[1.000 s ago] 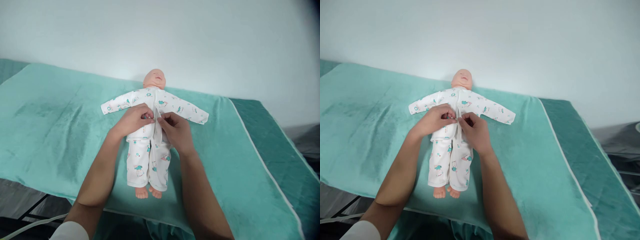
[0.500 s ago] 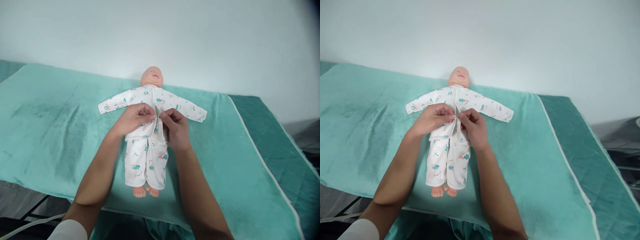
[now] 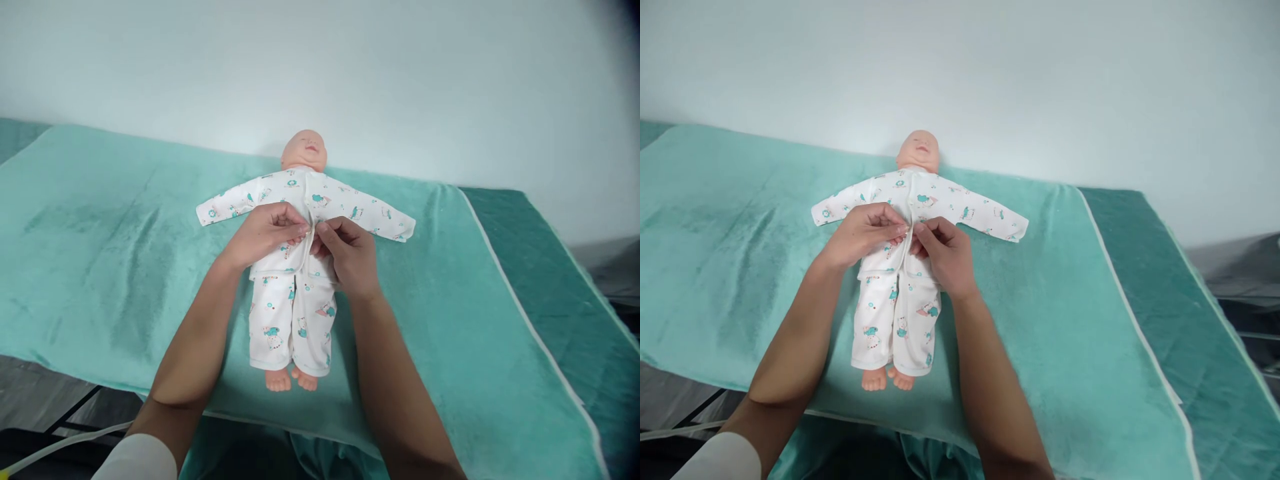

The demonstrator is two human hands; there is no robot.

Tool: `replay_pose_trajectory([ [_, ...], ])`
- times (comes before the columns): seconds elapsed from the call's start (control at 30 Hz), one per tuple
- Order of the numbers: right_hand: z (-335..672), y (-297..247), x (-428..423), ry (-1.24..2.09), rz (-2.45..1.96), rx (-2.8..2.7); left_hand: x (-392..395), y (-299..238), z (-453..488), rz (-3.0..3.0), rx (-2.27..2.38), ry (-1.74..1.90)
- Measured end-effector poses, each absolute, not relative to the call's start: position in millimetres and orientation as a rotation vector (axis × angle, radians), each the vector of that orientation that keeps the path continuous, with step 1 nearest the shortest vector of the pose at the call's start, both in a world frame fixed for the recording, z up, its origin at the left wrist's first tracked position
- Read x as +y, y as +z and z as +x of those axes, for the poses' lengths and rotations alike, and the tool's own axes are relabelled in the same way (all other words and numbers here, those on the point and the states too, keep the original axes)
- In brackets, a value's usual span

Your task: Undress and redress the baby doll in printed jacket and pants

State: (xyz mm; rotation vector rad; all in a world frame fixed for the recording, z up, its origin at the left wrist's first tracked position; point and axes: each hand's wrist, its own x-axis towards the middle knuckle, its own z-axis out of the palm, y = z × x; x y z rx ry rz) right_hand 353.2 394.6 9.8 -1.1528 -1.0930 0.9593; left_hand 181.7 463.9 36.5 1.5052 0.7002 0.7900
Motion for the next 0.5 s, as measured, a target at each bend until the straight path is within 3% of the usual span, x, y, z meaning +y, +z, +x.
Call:
replay_pose_trajectory([
  [0.5,360.4,9.7,395.5,1.075,-1.192,-1.196,465.1,35.8,177.7,1.499,0.682,0.738],
])
